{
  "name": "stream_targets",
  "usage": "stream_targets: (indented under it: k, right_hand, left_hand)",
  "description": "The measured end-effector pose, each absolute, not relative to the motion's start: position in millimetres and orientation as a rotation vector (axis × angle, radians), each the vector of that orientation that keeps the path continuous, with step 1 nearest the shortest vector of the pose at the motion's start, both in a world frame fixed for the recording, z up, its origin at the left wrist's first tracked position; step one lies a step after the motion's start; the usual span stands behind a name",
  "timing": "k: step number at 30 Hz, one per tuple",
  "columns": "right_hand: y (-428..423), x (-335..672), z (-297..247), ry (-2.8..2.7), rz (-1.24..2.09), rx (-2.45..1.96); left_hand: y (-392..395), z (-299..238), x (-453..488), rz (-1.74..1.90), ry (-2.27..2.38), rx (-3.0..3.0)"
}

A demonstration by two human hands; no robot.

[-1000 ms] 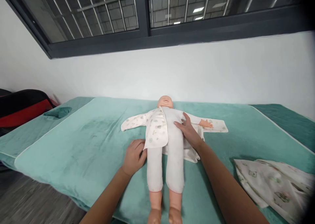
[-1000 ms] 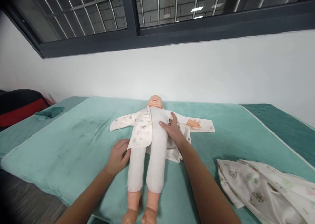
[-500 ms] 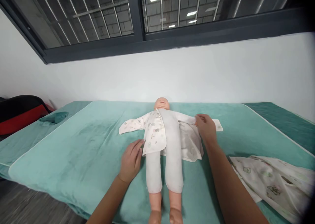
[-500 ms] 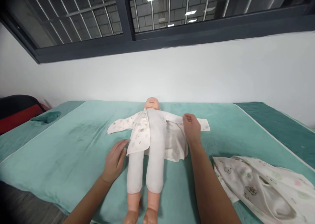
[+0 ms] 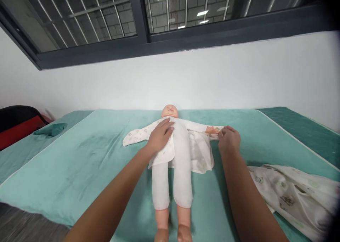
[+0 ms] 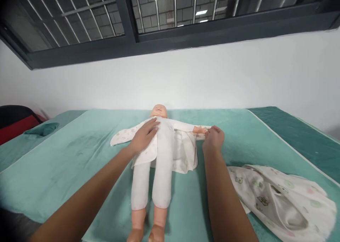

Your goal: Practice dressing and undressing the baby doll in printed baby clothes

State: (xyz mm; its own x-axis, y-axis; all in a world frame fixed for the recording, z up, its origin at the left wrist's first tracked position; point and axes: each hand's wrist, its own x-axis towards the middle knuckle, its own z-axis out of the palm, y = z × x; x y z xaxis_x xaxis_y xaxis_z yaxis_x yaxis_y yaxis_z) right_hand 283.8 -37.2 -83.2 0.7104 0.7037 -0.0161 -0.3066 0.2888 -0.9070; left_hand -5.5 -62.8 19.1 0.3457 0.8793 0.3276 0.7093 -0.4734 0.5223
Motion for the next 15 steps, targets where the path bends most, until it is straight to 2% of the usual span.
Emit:
stream_targets:
  k: [7,13,15]
  right_hand:
    - [-35.6,295.0,-66.0,-0.050,0.970,-0.801]
    - [-39.3,279.1,-40.3,-0.071,1.299,-0.347]
    - [-39.7,275.2,-34.6,-0.167,1.355,-0.317]
  left_hand:
    - [-29.1,33.8,38.9,0.586,1.314,2.529]
    - [-6.0,38.7,90.9,0.186,1.250,2.838]
    - [-1.8,37.1,104.0,0.124,1.227,2.907]
